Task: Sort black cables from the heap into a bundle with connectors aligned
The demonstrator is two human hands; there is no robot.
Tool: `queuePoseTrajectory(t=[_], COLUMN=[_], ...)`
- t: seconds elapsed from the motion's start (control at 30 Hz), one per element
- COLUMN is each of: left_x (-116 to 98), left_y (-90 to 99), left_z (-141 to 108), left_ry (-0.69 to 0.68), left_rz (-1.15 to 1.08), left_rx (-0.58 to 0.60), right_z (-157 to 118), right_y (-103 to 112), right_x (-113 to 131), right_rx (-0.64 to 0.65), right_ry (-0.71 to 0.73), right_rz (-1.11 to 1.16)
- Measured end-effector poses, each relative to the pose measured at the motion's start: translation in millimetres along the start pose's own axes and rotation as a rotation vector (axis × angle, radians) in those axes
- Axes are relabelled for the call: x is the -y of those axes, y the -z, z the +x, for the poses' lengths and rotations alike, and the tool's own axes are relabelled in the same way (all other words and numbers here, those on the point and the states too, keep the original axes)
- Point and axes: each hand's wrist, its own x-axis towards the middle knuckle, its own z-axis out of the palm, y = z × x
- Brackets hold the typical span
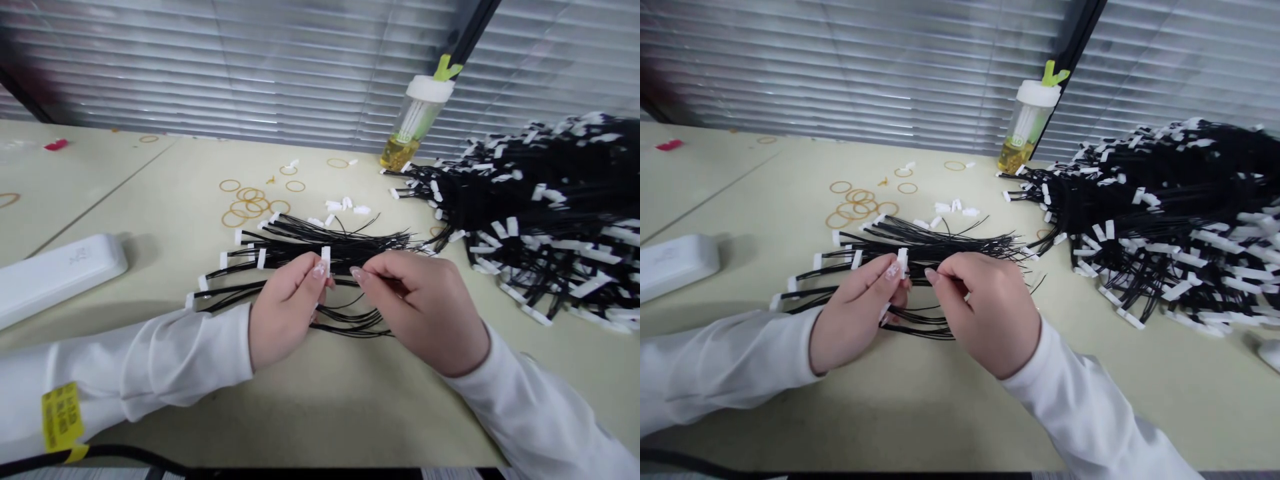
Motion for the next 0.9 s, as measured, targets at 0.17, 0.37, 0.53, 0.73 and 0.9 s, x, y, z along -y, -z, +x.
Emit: queuePoseTrajectory(t=[0.17,0.37,0.53,0.73,0.9], left_x=[1.2,1.4,2.8,0.7,-2.5], left_y=[1.1,3.2,0.2,0.5,2.8], left_z=[-1.5,-2.6,1.2,13.6,20.4], left_ry=[-0.062,-0.139,-0.014,0.152,0.225], left_rz=[0.102,0.198,0.062,-0.293,-0.49], left_rx=[0.005,0.014,-0.022,-0.233,-0.331], right_z=[-1.0,-3.3,0.4,11.1,10.5], right_y=[-2.4,-13.0,-6.7,27.2,25.2], right_x=[0.8,2.5,1.5,-40.8,-54.3], right_rx=[0.055,0.063,0.054,-0.114,0.496], right_ry=[-0.03,-0.047,-0.026,-0.201,-0.027], right_rz=[0.064,0.126,0.187,0.129,0.021])
